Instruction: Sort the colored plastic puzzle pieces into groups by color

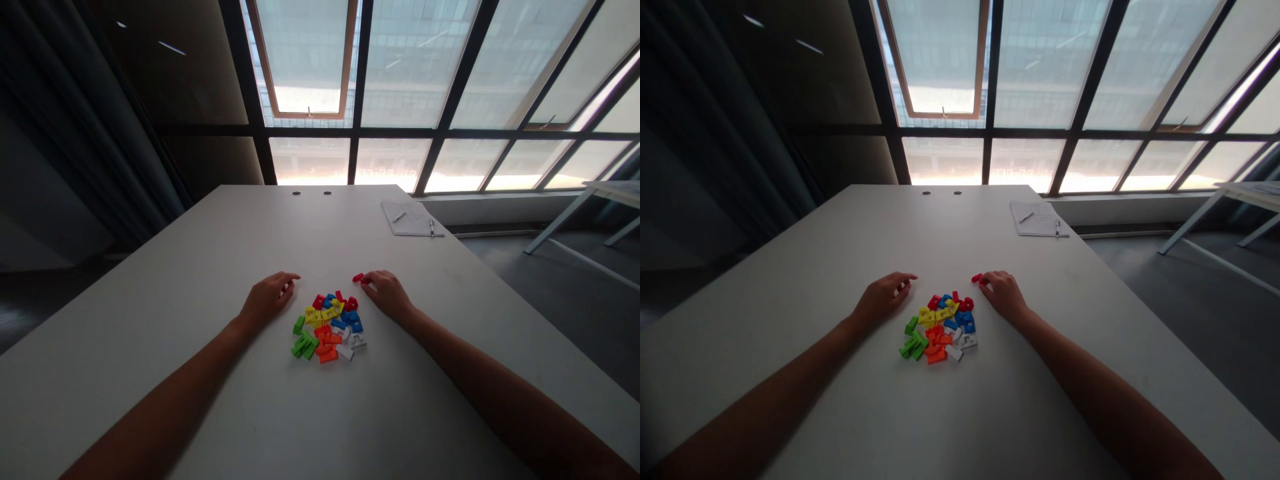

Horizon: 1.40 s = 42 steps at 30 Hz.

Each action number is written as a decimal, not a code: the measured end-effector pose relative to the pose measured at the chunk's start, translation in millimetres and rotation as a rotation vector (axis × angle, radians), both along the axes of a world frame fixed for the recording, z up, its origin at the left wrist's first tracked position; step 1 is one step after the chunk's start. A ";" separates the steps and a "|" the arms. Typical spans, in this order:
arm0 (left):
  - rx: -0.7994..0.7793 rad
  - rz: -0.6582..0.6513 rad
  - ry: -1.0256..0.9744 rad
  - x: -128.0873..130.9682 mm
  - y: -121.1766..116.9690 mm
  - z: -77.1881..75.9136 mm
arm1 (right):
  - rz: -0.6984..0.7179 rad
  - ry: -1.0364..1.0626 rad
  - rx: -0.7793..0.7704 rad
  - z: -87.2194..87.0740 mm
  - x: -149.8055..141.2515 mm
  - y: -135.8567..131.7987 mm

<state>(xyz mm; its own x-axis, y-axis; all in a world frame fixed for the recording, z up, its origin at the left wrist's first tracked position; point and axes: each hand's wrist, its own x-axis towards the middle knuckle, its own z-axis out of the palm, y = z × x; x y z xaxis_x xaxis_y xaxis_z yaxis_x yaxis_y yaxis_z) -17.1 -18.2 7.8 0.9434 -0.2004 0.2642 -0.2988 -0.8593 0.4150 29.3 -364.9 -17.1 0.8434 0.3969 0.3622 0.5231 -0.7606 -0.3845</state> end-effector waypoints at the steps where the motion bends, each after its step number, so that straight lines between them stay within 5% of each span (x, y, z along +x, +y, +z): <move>1: 0.031 0.034 -0.001 1.5 3.3 -2.0 | -0.023 -0.004 -0.012 -0.4 5.0 -2.8; 13: 0.147 0.041 0.028 7.3 -2.4 -6.7 | -0.358 -0.017 -0.257 4.0 102.1 -9.6; 25: 0.130 0.033 0.058 9.1 -0.9 -8.5 | -0.537 0.012 -0.215 -4.7 151.6 -21.3; 33: 0.146 0.054 0.051 8.3 -3.2 -8.6 | -0.321 0.009 -0.306 -3.9 140.5 -10.2; 38: 0.145 0.050 0.044 8.8 -3.2 -9.1 | -0.103 -0.046 -0.312 -1.6 123.6 28.8; 42: 0.141 0.052 0.049 8.9 -3.7 -9.3 | -0.066 -0.043 -0.302 0.0 126.4 63.2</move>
